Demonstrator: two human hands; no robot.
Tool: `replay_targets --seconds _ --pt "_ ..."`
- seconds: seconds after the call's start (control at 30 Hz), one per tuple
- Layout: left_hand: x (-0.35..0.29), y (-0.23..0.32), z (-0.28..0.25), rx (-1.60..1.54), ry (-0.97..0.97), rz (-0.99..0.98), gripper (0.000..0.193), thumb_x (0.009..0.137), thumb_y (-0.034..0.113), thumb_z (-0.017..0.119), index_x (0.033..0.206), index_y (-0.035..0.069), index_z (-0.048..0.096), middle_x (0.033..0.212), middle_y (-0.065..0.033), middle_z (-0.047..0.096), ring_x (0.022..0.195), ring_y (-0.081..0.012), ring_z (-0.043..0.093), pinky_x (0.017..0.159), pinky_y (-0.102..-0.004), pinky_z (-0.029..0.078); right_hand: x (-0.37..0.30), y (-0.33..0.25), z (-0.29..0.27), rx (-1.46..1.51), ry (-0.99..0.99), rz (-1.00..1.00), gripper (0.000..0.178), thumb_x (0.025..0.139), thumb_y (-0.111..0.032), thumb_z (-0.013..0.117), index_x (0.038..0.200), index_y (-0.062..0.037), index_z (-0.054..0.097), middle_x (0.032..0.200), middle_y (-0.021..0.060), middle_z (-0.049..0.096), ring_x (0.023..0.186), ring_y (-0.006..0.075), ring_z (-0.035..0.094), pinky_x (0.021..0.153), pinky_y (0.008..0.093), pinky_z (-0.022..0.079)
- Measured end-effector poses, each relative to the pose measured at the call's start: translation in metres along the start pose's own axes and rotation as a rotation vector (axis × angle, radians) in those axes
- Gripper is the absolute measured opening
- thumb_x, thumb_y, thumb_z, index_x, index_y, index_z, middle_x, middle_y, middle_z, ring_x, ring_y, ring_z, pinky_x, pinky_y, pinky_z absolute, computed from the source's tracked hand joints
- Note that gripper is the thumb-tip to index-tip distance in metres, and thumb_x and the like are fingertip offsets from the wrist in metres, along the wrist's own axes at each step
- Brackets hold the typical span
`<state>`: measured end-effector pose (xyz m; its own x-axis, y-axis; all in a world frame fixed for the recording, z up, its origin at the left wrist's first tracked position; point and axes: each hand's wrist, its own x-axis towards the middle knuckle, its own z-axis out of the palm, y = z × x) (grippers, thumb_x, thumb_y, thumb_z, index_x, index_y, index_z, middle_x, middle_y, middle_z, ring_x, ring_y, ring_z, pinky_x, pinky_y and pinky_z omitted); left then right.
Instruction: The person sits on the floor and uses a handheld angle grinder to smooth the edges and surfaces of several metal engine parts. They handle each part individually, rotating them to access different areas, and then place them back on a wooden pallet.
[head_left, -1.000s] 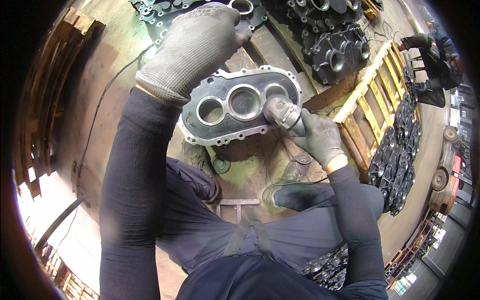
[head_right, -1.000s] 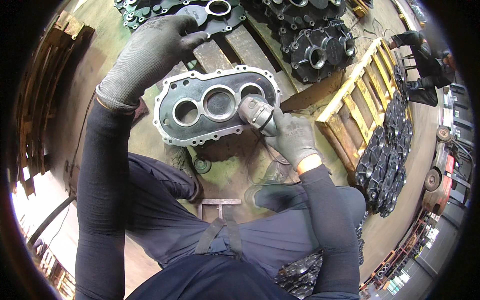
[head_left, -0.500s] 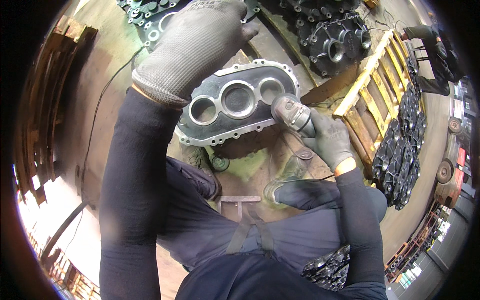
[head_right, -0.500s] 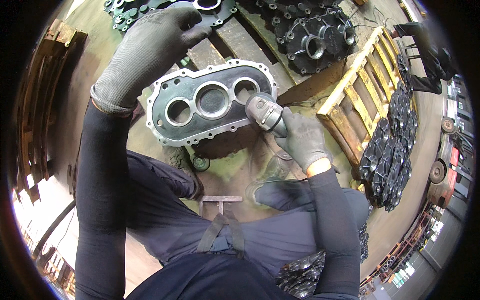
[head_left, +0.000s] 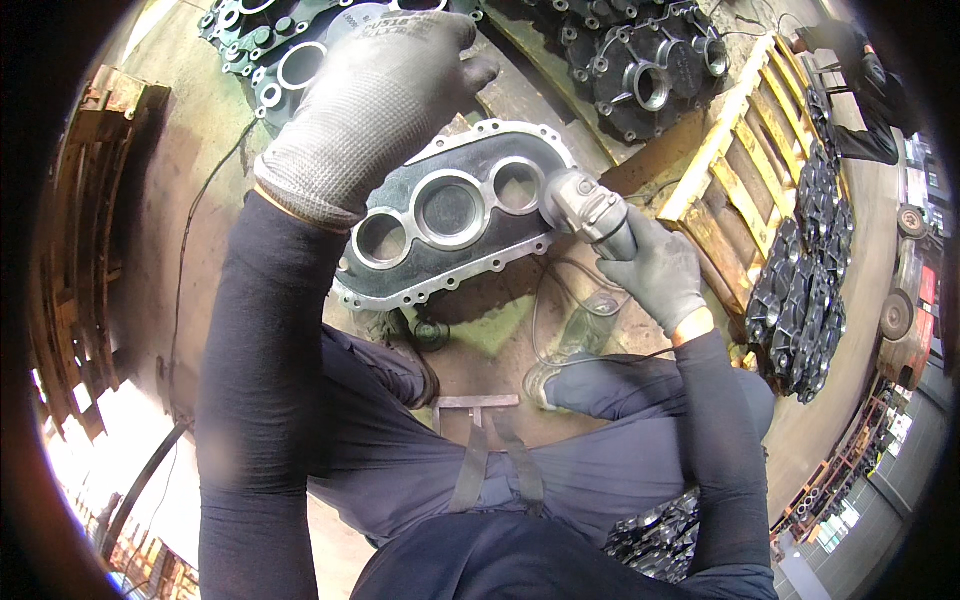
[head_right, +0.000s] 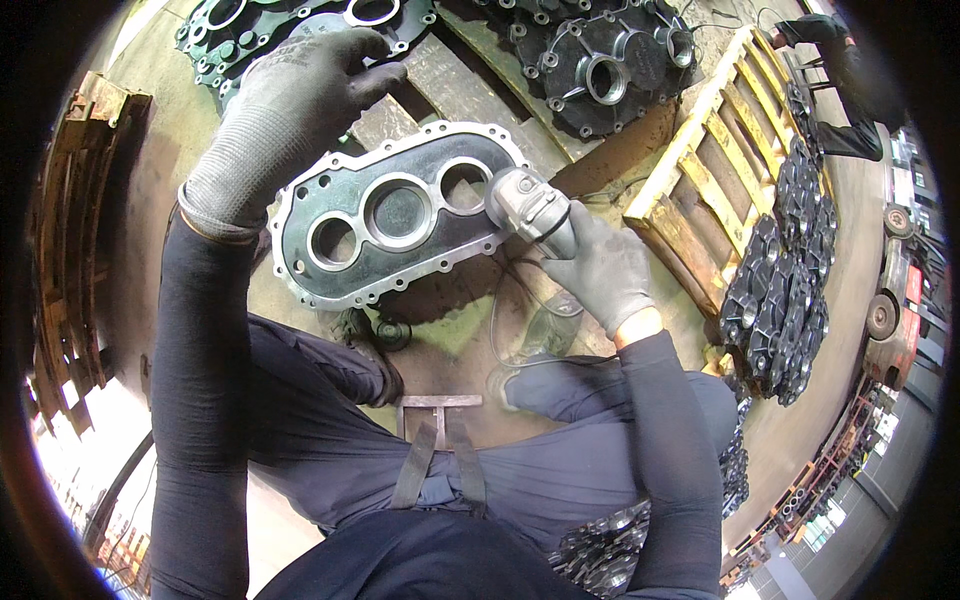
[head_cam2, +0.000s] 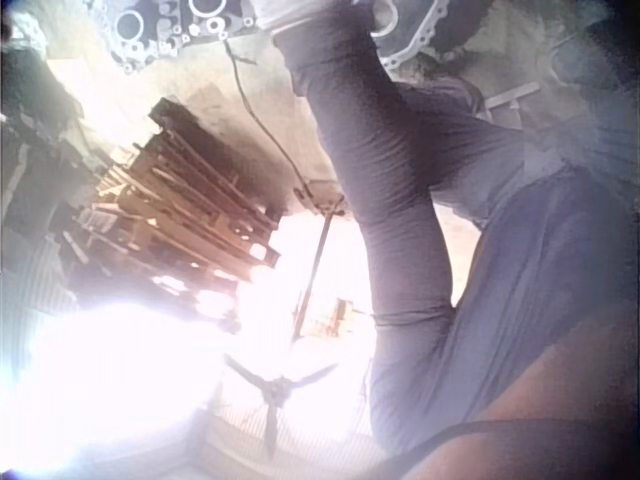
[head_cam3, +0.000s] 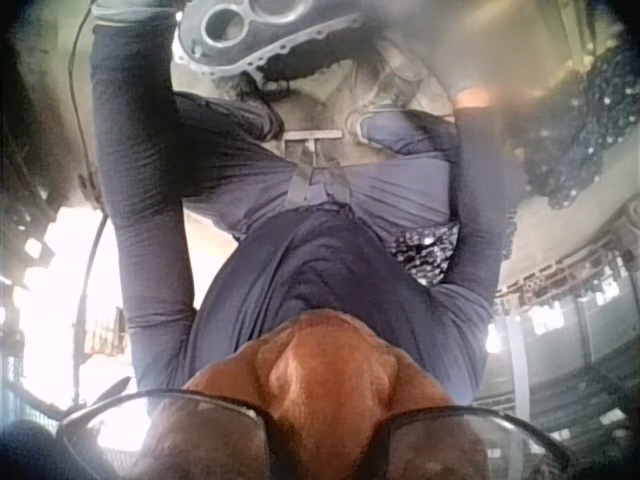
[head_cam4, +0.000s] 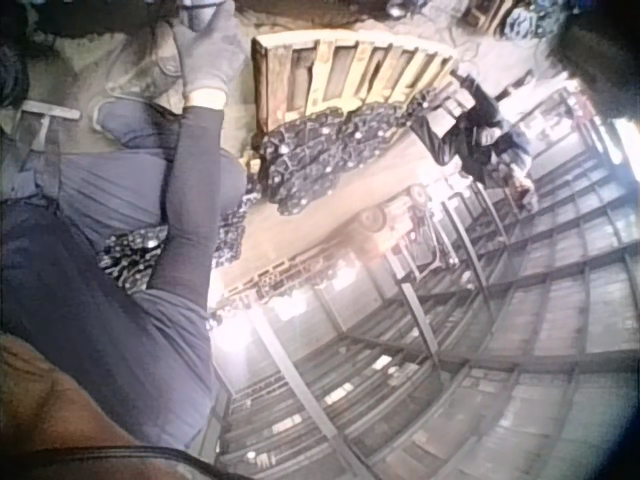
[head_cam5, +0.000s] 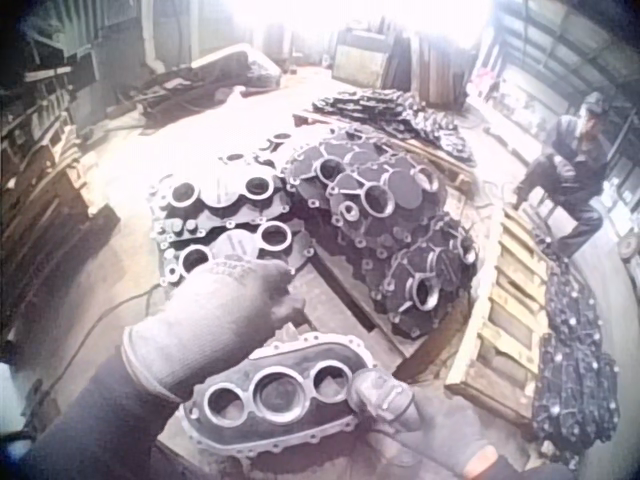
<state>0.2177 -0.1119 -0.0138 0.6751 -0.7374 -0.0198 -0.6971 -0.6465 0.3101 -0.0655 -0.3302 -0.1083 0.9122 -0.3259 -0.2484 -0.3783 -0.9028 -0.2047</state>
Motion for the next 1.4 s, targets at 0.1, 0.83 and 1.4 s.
replay_targets --seconds 0.1,0.83,1.4 --pt "0.005 -0.005 0.004 -0.039 -0.002 0.016 0.046 0.109 0.046 0.067 0.133 0.008 0.078 0.112 -0.0188 0.081 0.101 -0.0334 0.081 0.092 -0.0452 0.063 0.009 -0.014 -0.01 0.192 -0.032 0.075 0.067 0.079 -0.046 0.09 0.129 -0.0081 0.067 0.104 0.0208 0.079 0.1 0.0445 0.076 0.087 0.0527 0.059" --pt "-0.016 -0.008 -0.012 -0.11 -0.043 0.003 0.038 0.107 0.038 0.067 0.118 0.002 0.075 0.101 -0.0217 0.079 0.094 -0.0372 0.079 0.087 -0.0496 0.062 -0.005 -0.046 0.001 1.054 -0.339 0.449 0.037 0.1 -0.034 0.079 0.112 0.0005 0.072 0.084 0.008 0.074 0.067 0.0159 0.073 0.064 0.031 0.061" --pt "-0.079 -0.018 0.157 -0.03 -0.348 0.221 0.038 0.102 0.043 0.071 0.109 0.006 0.075 0.101 -0.0212 0.079 0.098 -0.0415 0.077 0.092 -0.0515 0.059 -0.042 -0.045 -0.035 1.298 -0.075 0.446 0.044 0.098 -0.039 0.082 0.112 0.0002 0.067 0.086 0.0092 0.073 0.07 0.0169 0.076 0.062 0.0299 0.063"
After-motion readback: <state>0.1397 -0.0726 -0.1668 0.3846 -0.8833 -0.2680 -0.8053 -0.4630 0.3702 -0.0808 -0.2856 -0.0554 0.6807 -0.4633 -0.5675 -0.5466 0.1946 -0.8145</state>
